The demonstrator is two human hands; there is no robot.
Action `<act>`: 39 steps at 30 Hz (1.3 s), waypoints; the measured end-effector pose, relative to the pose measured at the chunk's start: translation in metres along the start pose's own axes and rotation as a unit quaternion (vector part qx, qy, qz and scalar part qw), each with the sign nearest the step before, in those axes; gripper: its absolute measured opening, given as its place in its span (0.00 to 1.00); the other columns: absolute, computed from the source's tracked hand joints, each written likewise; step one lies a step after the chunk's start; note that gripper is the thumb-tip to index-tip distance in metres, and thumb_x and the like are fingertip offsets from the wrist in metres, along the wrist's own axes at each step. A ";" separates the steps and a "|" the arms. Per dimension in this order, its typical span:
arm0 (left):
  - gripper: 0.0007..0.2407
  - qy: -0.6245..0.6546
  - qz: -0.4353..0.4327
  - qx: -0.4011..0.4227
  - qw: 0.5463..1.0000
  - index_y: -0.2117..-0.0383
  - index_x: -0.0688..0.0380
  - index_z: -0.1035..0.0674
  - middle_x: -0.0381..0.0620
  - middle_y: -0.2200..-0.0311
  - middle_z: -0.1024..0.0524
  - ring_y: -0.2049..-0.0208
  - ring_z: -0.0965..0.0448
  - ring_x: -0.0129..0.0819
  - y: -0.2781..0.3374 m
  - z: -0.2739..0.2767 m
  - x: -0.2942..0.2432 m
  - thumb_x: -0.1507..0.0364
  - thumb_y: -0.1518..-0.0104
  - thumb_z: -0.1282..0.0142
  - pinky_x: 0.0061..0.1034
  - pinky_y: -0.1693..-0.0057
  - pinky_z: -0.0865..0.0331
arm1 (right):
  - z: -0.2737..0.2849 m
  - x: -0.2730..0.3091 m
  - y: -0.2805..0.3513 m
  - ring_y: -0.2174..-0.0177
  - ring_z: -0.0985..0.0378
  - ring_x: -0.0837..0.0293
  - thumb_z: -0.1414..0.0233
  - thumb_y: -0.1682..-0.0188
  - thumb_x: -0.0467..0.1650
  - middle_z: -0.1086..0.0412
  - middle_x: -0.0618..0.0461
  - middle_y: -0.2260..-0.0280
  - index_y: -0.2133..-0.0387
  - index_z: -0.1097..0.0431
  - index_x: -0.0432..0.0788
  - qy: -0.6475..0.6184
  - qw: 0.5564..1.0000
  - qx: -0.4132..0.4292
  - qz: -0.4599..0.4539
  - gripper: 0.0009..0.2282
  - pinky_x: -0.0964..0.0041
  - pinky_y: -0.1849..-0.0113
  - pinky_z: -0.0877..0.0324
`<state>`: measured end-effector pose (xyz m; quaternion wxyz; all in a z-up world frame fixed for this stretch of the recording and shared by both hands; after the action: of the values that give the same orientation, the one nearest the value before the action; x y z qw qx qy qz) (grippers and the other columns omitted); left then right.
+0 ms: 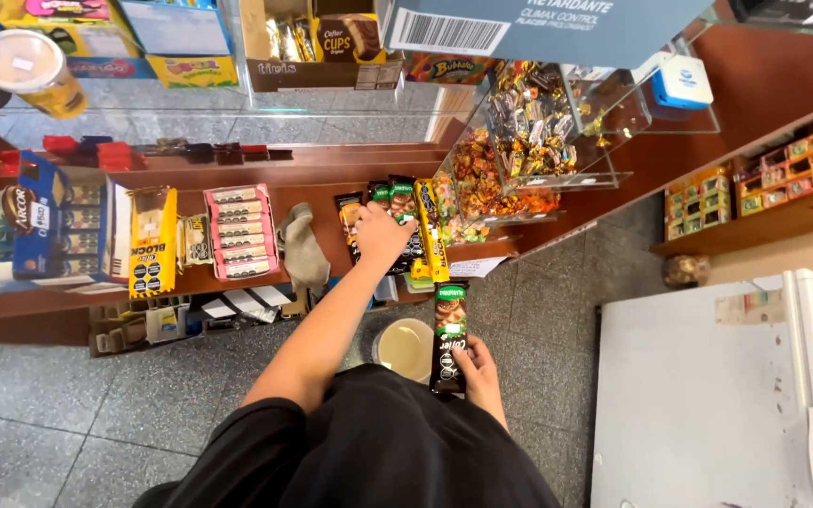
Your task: Restocking and organizing candy bars on a display shelf at a store counter
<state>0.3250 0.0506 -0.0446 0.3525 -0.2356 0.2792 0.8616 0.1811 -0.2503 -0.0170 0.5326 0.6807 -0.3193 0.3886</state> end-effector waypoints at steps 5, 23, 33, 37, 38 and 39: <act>0.34 0.148 0.068 0.031 0.986 0.46 0.64 0.38 0.61 0.46 0.34 0.50 0.25 0.59 -0.009 -0.001 0.010 0.58 0.52 0.31 0.48 0.51 0.26 | -0.011 0.021 0.015 0.74 0.25 0.55 0.45 0.51 0.32 0.31 0.48 0.69 0.52 0.33 0.40 -0.016 0.999 -0.001 -0.028 0.15 0.58 0.77 0.26; 0.21 0.574 -0.002 0.121 0.810 0.45 0.70 0.33 0.63 0.47 0.34 0.41 0.39 0.51 0.199 0.063 -0.010 0.76 0.47 0.54 0.49 0.33 0.47 | -0.092 0.093 0.016 0.44 0.35 0.26 0.54 0.42 0.38 0.37 0.20 0.46 0.37 0.41 0.36 0.218 0.961 0.030 0.166 0.24 0.32 0.45 0.38; 0.27 0.629 0.006 0.026 0.777 0.30 0.69 0.48 0.72 0.32 0.49 0.30 0.50 0.61 0.188 0.055 0.059 0.59 0.28 0.69 0.47 0.27 0.61 | -0.157 0.057 0.018 0.35 0.54 0.30 0.63 0.38 0.32 0.52 0.24 0.35 0.33 0.52 0.28 0.343 0.890 0.172 0.247 0.23 0.39 0.36 0.60; 0.31 0.582 -0.030 -0.007 0.813 0.30 0.65 0.51 0.75 0.33 0.50 0.30 0.52 0.66 0.202 0.107 0.057 0.52 0.30 0.68 0.53 0.27 0.62 | -0.190 0.066 0.030 0.35 0.51 0.29 0.65 0.38 0.33 0.51 0.25 0.35 0.32 0.54 0.30 0.355 0.887 0.201 0.215 0.24 0.37 0.36 0.58; 0.33 0.556 0.012 -0.007 0.831 0.29 0.60 0.51 0.71 0.33 0.47 0.31 0.48 0.63 0.198 0.102 0.067 0.56 0.35 0.54 0.51 0.28 0.57 | -0.192 0.055 0.026 0.35 0.52 0.30 0.63 0.39 0.33 0.54 0.26 0.34 0.31 0.56 0.32 0.361 0.884 0.215 0.206 0.25 0.39 0.36 0.58; 0.38 0.528 0.055 -0.007 0.848 0.28 0.55 0.51 0.67 0.33 0.44 0.31 0.44 0.59 0.194 0.096 0.078 0.61 0.41 0.40 0.48 0.29 0.51 | -0.194 0.045 0.022 0.35 0.54 0.30 0.62 0.40 0.32 0.56 0.27 0.33 0.30 0.57 0.34 0.367 0.880 0.229 0.196 0.25 0.41 0.36 0.58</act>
<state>0.1117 0.0343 0.0402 0.1030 -0.6414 0.4298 0.6272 0.1478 -0.0676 0.0583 0.3537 0.5154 -0.1301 0.7696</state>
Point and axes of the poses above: each hand's wrist, its own y-axis away from the middle knuckle, its own z-axis out of the back of the hand, x = y × z, the point moved 6 cm from there along -y, towards the middle knuckle
